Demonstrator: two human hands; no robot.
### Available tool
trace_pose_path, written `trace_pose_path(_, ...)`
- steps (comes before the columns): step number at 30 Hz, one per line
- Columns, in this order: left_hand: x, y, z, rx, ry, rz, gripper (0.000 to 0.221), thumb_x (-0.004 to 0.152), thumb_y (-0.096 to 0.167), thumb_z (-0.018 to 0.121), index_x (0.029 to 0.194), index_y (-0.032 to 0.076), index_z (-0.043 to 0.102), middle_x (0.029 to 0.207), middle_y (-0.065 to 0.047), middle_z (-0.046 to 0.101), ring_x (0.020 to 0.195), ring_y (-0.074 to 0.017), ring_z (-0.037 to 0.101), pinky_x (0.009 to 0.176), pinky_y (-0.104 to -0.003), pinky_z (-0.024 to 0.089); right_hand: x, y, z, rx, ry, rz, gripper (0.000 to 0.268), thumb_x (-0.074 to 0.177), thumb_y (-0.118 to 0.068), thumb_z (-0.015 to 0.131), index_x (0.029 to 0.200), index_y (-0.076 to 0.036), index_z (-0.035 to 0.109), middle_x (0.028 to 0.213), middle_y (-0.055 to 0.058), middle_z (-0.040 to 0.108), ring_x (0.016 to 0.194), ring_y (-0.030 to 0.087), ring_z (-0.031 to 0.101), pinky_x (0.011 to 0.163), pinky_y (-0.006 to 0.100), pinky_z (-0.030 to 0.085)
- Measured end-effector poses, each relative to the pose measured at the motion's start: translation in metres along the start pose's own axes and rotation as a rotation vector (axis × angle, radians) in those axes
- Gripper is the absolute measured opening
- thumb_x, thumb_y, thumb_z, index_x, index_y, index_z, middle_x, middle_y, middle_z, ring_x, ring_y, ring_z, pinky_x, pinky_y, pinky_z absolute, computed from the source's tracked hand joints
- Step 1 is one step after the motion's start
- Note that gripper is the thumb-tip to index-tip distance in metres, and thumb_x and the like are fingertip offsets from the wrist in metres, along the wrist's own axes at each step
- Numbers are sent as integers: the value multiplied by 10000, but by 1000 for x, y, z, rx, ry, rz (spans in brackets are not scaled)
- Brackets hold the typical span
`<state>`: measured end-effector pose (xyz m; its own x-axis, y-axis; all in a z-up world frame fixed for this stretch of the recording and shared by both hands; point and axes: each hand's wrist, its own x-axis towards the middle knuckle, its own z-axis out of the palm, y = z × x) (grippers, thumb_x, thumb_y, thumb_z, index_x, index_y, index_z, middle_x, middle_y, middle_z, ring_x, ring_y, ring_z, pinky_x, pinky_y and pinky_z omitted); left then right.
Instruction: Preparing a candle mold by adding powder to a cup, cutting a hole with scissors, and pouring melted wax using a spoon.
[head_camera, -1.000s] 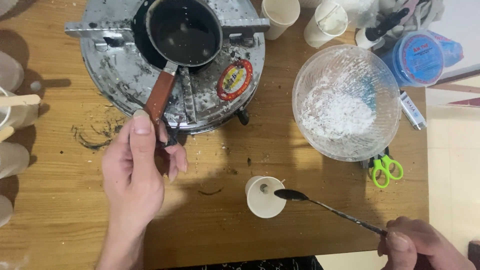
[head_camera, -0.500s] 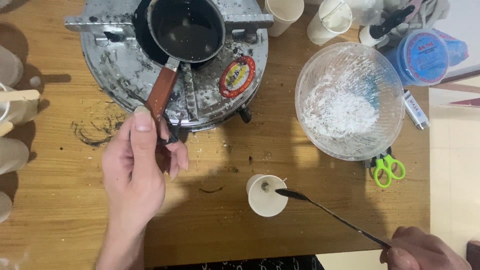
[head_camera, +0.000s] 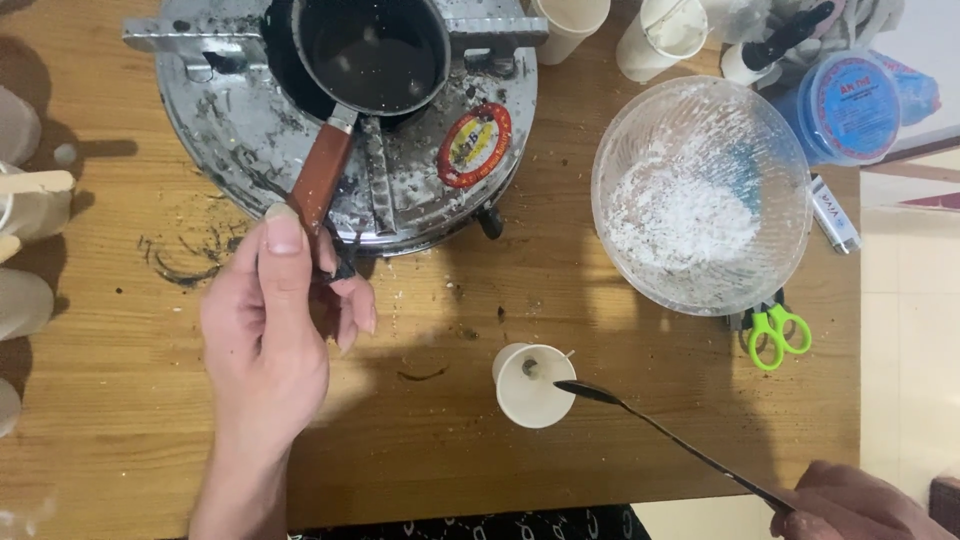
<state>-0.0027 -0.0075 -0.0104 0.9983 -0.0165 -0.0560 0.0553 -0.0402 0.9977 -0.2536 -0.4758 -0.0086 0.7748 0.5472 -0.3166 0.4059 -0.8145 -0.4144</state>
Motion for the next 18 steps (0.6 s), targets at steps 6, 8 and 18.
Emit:
trace_pose_path(6,0,0,1,-40,12,-29,425,1091,406,365,861,66,472,641,-45,462,502,-142,599,414,-223,406,52,-70,-33,-195,-487,1278,400,850,-681,513,615,-594,825,801,-525,758,745,-313,704,1029,195,264)
trace_pose_path(8,0,0,1,-30,10,-16,430,1089,411,367,855,66,475,635,-46,463,494,-144,604,410,-222,401,-12,-10,12,-100,-337,841,309,875,-609,532,695,-504,759,804,-373,716,733,-220,731,843,129,449)
trace_pose_path(18,0,1,1,-9,4,-11,445,1085,422,357,867,57,489,591,-64,494,500,-136,598,415,-223,408,-2,-42,9,49,-1,1137,350,774,-424,721,514,-340,939,673,-277,887,722,-130,836,1019,193,307)
